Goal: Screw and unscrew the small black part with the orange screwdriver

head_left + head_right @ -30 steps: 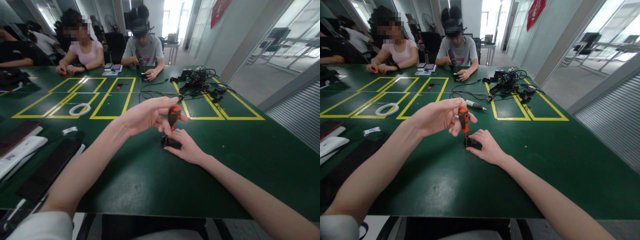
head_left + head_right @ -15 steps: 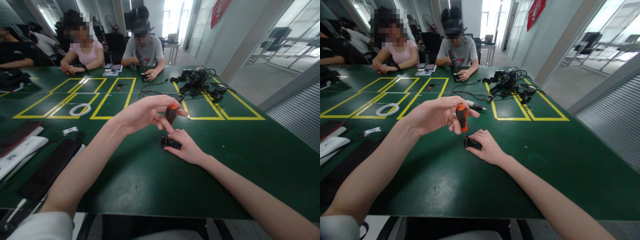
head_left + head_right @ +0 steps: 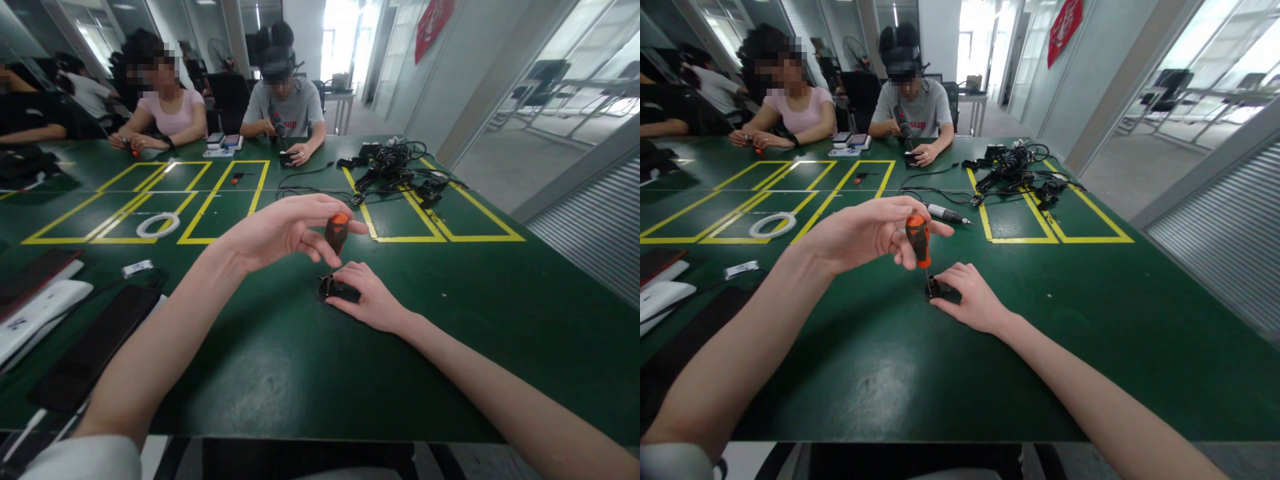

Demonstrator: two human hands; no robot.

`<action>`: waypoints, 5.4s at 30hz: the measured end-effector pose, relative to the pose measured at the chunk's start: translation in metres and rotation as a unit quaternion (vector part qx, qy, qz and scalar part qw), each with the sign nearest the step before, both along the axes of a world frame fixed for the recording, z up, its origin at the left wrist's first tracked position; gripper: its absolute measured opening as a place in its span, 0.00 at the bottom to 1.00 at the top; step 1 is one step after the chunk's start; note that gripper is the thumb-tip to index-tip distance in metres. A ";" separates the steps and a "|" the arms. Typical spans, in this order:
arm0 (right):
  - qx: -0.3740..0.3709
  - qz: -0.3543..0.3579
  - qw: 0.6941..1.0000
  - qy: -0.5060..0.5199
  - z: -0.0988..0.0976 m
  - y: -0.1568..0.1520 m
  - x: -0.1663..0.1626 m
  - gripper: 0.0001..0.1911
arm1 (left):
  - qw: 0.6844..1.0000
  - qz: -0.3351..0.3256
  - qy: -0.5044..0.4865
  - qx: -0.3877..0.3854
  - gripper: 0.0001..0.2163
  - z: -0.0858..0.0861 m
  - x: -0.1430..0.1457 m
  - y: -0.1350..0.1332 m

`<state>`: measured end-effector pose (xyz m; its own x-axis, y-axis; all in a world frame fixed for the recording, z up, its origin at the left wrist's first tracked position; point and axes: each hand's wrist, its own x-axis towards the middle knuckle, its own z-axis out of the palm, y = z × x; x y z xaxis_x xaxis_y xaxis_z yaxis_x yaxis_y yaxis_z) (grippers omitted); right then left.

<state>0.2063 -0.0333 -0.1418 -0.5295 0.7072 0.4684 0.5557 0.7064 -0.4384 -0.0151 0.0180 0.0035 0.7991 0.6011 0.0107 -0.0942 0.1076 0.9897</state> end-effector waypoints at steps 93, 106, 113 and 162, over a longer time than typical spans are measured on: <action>-0.016 -0.006 1.000 -0.005 -0.004 0.000 -0.009 0.10 | 0.679 0.150 0.187 0.694 0.21 -0.014 0.005 -0.027; -0.015 -0.014 1.000 -0.008 -0.004 0.000 -0.010 0.10 | 0.657 0.150 0.187 0.715 0.19 -0.015 0.005 -0.029; -0.024 -0.014 1.000 -0.010 -0.003 0.001 -0.009 0.11 | 0.645 0.157 0.199 0.721 0.19 -0.015 0.006 -0.027; -0.020 -0.004 1.000 -0.014 -0.005 0.001 -0.006 0.12 | 0.670 0.136 0.245 0.687 0.22 -0.007 0.008 -0.031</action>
<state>0.2005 -0.0323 -0.1467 -0.5360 0.7297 0.4245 0.5734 0.6837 -0.4513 -0.0073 -0.0133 -0.0031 0.7724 0.4159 0.4801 0.4462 -0.8932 0.0559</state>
